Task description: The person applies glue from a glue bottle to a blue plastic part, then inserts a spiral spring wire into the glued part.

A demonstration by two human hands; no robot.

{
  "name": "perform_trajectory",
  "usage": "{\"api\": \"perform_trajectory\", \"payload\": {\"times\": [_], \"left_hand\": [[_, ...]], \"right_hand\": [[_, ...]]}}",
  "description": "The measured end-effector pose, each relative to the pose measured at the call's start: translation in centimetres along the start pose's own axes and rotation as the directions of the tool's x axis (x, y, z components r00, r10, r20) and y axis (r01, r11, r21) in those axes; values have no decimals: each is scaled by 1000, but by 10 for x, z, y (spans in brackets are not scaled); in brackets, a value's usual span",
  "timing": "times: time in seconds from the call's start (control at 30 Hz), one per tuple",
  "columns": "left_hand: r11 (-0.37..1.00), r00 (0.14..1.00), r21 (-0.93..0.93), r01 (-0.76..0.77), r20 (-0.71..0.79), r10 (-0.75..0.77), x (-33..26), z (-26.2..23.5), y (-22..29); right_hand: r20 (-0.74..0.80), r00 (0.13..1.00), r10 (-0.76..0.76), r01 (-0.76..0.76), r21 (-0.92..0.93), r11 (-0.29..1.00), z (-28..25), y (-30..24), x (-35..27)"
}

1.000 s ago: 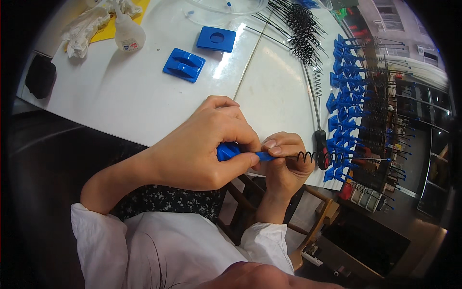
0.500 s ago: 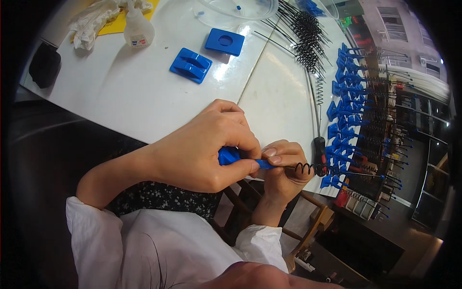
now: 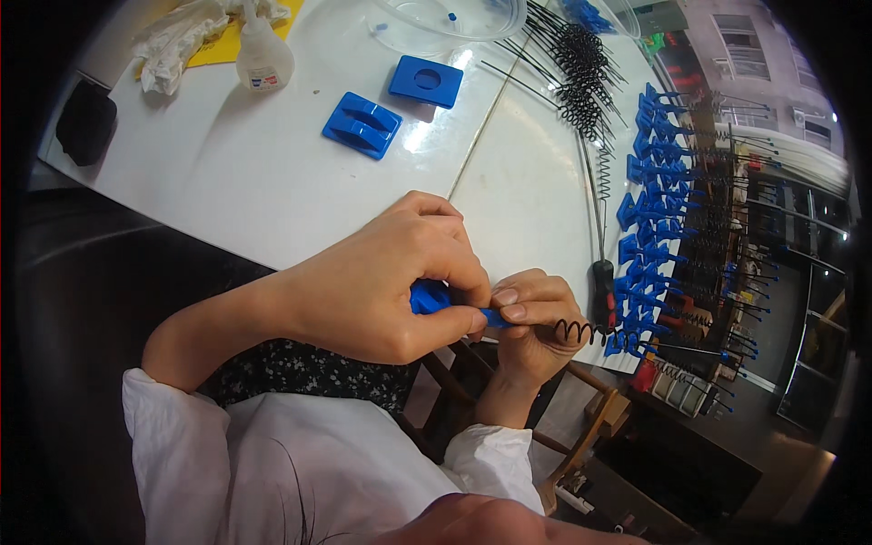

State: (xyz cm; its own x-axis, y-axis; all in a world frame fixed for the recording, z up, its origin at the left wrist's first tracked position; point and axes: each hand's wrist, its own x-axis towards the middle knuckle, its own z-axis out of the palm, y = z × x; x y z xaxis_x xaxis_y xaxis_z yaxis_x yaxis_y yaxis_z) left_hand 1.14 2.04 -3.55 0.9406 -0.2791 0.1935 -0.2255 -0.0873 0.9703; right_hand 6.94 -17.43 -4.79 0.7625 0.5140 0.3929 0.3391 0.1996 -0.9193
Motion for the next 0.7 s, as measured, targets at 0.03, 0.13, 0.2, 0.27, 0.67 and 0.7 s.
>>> {"api": "perform_trajectory", "payload": {"times": [0.03,0.13,0.2,0.27,0.67,0.7], "left_hand": [[1000,1000,-6,1,16,-1,2,0,1],[1000,1000,-26,-16,20,17,3,-2,0],[999,1000,-38,-13,18,13,3,-2,-1],[999,1000,-49,-8,19,9,2,-2,-1],[999,999,-40,-2,40,4,1,-2,0],[999,999,-50,-8,31,10,1,-2,-1]], "right_hand": [[-12,1000,3,-3,12,1000,-1,-2,0],[-35,999,17,-16,34,999,-2,-5,0],[-42,999,32,-30,45,999,-2,-4,0],[-19,1000,12,-11,19,1000,-2,-2,0],[28,999,-37,37,18,999,-3,-2,1],[29,999,-38,38,17,999,-3,-1,1]]}}
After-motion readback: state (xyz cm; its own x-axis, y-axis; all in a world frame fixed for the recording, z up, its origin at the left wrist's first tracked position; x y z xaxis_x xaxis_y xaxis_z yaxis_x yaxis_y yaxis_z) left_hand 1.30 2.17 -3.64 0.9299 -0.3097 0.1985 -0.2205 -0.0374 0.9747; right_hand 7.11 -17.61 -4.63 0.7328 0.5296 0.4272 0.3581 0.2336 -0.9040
